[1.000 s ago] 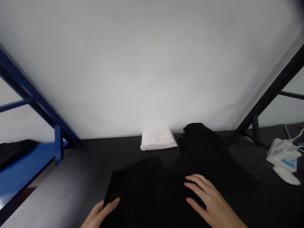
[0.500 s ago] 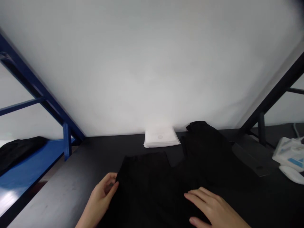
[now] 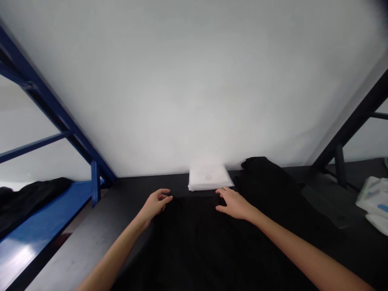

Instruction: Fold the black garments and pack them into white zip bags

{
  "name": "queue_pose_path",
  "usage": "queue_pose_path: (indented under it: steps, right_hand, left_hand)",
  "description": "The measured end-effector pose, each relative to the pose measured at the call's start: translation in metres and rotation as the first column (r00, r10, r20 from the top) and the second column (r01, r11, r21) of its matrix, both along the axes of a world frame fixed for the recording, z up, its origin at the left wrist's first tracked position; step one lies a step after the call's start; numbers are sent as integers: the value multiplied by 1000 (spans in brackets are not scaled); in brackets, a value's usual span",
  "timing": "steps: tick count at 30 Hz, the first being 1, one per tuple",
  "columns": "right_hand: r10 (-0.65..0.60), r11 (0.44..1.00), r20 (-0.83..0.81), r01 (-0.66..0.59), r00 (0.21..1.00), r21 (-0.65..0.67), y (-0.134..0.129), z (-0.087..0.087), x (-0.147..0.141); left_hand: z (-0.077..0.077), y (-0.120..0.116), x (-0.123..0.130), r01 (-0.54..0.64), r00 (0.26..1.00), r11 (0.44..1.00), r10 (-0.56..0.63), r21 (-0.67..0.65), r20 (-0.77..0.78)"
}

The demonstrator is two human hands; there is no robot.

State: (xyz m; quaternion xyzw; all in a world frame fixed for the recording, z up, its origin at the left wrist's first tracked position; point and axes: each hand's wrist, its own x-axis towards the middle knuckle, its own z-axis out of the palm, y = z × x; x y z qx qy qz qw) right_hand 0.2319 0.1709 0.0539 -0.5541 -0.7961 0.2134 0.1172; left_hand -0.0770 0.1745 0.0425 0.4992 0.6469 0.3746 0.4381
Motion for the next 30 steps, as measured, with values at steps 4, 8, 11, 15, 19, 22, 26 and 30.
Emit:
queue_pose_path:
  steps: [4, 8, 11, 15, 19, 22, 26, 30]
  right_hand:
    - [35, 997, -21, -36, 999, -68, 10, -9, -4]
    - [17, 999, -100, -20, 995, -28, 11, -5, 0]
    - [5, 998, -199, 7, 980, 61, 3, 6, 6]
    - [67, 988, -306, -19, 950, 155, -25, 24, 13]
    - [257, 935, -275, -166, 926, 314, -60, 30, 18]
    - [440, 809, -147, -320, 886, 493, -81, 23, 20]
    - [511, 733, -86, -381, 855, 564, -100, 12, 21]
    - [516, 710, -34, -405, 856, 577, -116, 8, 23]
  left_hand:
    - [1, 11, 8, 55, 998, 998, -55, -16, 3]
    - [12, 4, 8, 97, 995, 994, -98, 52, 5]
    - [26, -8, 4, 107, 994, 986, -107, 129, -11]
    - [43, -31, -3, 110, 994, 971, -100, 215, -54]
    - [50, -58, -12, 218, 966, 930, -164, 296, -198]
    - [44, -79, -21, 285, 924, 904, -171, 317, -342]
    - [27, -106, -30, 359, 865, 850, -147, 386, -480]
    - [12, -130, -35, 408, 847, 778, -127, 478, -516]
